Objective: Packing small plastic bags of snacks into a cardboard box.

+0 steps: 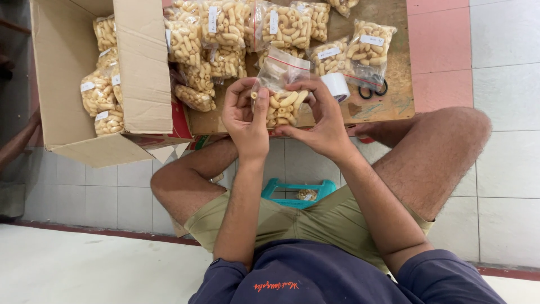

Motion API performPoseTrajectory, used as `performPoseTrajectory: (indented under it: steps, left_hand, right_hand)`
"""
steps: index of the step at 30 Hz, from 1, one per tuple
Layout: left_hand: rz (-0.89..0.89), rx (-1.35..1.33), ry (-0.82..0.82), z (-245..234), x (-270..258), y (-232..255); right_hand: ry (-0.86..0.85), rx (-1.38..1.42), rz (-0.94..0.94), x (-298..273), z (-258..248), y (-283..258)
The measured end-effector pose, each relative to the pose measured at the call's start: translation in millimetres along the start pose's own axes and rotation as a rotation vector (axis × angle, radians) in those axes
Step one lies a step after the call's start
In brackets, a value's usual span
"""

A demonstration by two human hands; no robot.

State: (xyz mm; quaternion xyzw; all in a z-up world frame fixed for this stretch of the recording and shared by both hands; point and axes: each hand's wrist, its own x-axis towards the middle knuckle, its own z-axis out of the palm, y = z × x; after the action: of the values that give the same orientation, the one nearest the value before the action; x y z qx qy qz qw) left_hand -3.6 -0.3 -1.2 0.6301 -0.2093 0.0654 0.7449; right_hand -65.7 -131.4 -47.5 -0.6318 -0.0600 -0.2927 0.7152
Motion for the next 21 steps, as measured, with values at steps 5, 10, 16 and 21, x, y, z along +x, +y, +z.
performPoseTrajectory:
  steps: [5,10,16,21]
  left_hand:
    - [-0.035,0.003,0.027,-3,-2,-3]
    - [-0.067,0.032,0.063,-4,-3,-10]
    - [-0.009,0.01,0.158,2,2,-6]
    - [0.058,0.177,0.089,-1,3,-7]
  right_hand:
    - [-0.032,-0.307,-0.125,3,-2,-23]
    - [0.0,-0.707,-0.283,-8,-5,-6]
    - [0.115,-0.74,-0.607,-1,-3,0]
    - [0.035,-0.556,-0.615,2,-2,-6]
